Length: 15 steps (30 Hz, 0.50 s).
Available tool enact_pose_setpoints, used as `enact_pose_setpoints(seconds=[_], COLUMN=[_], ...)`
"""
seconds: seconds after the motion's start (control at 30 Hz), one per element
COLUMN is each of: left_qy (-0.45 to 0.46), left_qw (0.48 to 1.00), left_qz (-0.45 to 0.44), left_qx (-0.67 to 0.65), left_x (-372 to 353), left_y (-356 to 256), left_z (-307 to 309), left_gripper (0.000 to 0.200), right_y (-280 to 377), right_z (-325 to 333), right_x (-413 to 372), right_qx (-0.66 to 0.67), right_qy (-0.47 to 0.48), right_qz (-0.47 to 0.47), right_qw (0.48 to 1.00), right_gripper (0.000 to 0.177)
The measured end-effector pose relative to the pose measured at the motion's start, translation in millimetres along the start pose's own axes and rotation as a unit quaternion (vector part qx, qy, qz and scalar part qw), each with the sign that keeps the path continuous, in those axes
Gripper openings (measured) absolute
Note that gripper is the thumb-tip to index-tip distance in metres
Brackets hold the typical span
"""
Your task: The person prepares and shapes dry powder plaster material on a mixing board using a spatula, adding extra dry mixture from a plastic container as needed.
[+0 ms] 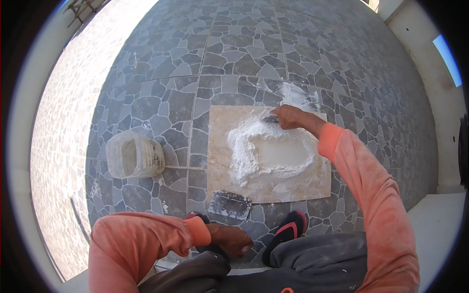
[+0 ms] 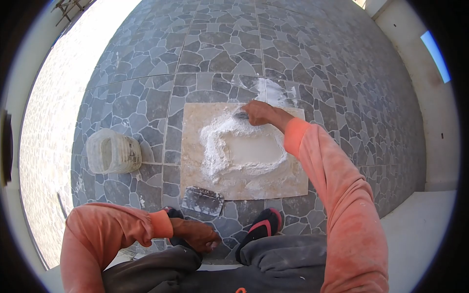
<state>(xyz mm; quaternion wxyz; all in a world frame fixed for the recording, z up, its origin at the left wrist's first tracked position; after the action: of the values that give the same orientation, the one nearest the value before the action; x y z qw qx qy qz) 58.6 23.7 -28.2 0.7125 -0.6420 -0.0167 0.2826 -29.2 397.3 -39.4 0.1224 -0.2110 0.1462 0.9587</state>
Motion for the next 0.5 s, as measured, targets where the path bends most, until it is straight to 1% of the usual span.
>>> enact_pose_setpoints(seconds=[0.07,0.17,0.27,0.37,0.5], left_qy=[0.000,0.005,0.017,0.032,0.044], left_qw=[1.000,1.000,1.000,0.999,0.999], left_qz=[-0.001,-0.002,0.003,0.009,0.022], left_qx=[0.000,0.014,0.017,0.023,0.019], left_x=[-2,0,2,5,8], left_y=[-1,0,-3,-5,-4], left_z=[0,-4,-6,-6,-9], left_gripper=[0.017,0.017,0.018,0.018,0.018], right_y=[2,6,10,18,23], right_z=[0,-1,-4,-5,-4], right_x=[-7,-19,-34,-52,-70], right_qx=[0.007,0.016,0.009,-0.010,-0.026], right_qy=[-0.011,-0.061,-0.085,-0.076,-0.074], right_qz=[-0.003,0.046,0.040,0.023,0.036], right_qw=[1.000,0.997,0.996,0.997,0.996], right_gripper=[0.036,0.037,0.040,0.042,0.042])
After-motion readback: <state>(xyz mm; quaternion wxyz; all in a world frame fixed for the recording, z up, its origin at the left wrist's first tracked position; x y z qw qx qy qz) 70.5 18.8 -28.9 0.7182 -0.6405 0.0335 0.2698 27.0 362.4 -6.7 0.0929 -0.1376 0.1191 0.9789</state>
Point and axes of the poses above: each hand's wrist, its own x-axis towards the middle knuckle, its own z-axis out of the back of the hand, y = z × x, the point moved 7 cm from there along x, towards the middle knuckle, and after that the axes turned 1 degree about -z, right-handed, at the moved point
